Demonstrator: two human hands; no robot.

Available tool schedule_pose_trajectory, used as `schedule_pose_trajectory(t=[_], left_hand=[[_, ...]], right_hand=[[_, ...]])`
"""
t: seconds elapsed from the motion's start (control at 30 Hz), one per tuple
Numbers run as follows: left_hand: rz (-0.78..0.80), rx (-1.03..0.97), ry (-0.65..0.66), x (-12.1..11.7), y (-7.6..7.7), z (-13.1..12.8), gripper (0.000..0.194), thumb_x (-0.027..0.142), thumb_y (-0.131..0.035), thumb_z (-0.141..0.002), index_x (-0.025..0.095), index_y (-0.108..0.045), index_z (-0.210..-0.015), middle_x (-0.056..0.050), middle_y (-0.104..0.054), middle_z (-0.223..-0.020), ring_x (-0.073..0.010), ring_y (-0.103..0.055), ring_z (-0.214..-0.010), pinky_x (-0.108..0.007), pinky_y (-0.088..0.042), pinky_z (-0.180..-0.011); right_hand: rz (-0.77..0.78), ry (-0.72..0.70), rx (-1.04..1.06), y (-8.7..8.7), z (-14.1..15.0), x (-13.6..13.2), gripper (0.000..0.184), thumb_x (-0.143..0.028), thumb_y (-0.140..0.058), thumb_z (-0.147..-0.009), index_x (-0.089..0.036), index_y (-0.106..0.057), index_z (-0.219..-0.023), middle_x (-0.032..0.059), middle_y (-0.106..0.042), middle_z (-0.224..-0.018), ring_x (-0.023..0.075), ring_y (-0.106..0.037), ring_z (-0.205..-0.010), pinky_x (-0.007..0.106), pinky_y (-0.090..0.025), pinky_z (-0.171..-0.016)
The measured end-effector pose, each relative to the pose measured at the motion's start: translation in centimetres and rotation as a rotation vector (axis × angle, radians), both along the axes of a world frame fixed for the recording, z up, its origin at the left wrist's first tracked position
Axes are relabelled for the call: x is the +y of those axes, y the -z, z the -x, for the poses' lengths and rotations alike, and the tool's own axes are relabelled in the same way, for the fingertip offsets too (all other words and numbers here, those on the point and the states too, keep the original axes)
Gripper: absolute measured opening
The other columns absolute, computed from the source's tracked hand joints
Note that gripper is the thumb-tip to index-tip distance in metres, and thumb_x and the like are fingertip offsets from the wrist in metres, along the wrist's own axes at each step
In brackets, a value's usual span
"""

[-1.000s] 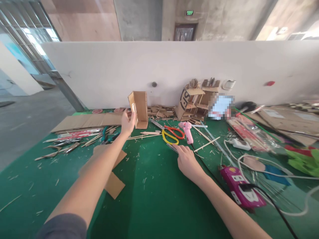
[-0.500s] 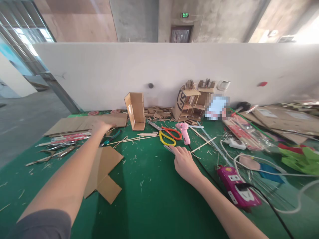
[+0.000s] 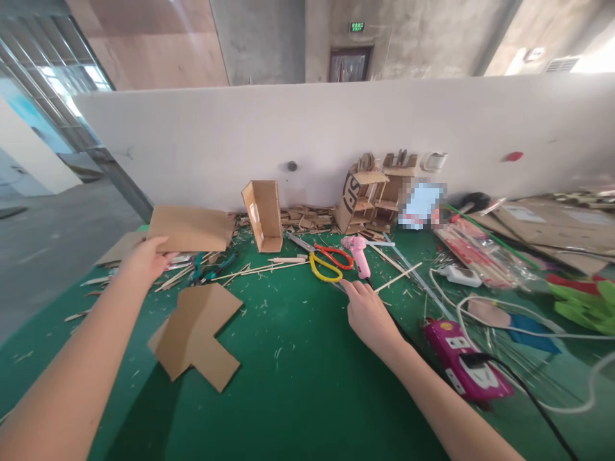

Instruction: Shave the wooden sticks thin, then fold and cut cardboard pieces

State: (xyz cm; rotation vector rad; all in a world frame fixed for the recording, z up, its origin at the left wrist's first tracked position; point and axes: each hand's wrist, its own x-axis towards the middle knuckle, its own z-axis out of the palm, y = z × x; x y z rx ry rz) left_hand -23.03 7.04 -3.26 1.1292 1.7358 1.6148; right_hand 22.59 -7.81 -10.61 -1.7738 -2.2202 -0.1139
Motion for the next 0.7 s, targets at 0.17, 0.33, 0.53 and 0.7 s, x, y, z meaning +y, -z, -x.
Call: schedule_pose_trajectory(t=[0.17,0.33,0.53,0.7], left_hand=[[0.13,-0.165,0.079,-8.8,1.4,-2.2,0.016,0.026,-0.063,-0.067,0.03,-0.068,-0.082,0.004,-0.074,-0.091,-0.0295,-0.062,-0.107,-0.052,-0.053,-0.089],[0.403,-0.434,0.362,-17.0,2.9,-11.6,0.033,0.033,-0.071,-0.065,0.036,-0.066,-0.097,0.0,-0.07,-0.109,-0.0273,-0.065,-0.103,-0.044,-0.058,-0.08],[0.514,-0.254,0.609,-18.5,3.0,-19.0,0.054,0.046,-0.068,-0.07,0.035,-0.049,-0.119,-0.009,-0.056,-0.13,-0.0271,-0.061,-0.11,-0.041,-0.059,-0.075],[0.112,0.352,0.4,-10.3,1.5,-16.3,0.065,0.05,-0.061,-0.076,0.024,-0.039,-0.132,-0.016,-0.05,-0.133,-0.0306,-0.05,-0.123,-0.047,-0.048,-0.095]], right_hand=[[-0.06,0.101,-0.063,-0.6,-0.5,-0.3,0.05,-0.002,-0.037,-0.081,-0.013,-0.051,-0.128,0.0157,-0.06,-0.109,0.0285,-0.052,-0.095,0.041,-0.041,-0.077],[-0.124,-0.051,0.41,-2.1,0.6,-1.0,0.037,-0.026,-0.037,-0.093,-0.02,-0.05,-0.127,0.0116,-0.06,-0.116,0.0255,-0.053,-0.107,0.044,-0.043,-0.09],[0.211,-0.125,0.945,-2.5,1.4,-1.3,0.037,-0.038,-0.049,-0.087,-0.021,-0.053,-0.12,0.0077,-0.061,-0.12,0.0199,-0.057,-0.111,0.036,-0.047,-0.092],[0.196,-0.016,0.905,-2.2,0.8,-0.6,0.033,-0.033,-0.053,-0.082,-0.022,-0.059,-0.112,0.0062,-0.066,-0.109,0.0204,-0.063,-0.093,0.037,-0.052,-0.079]])
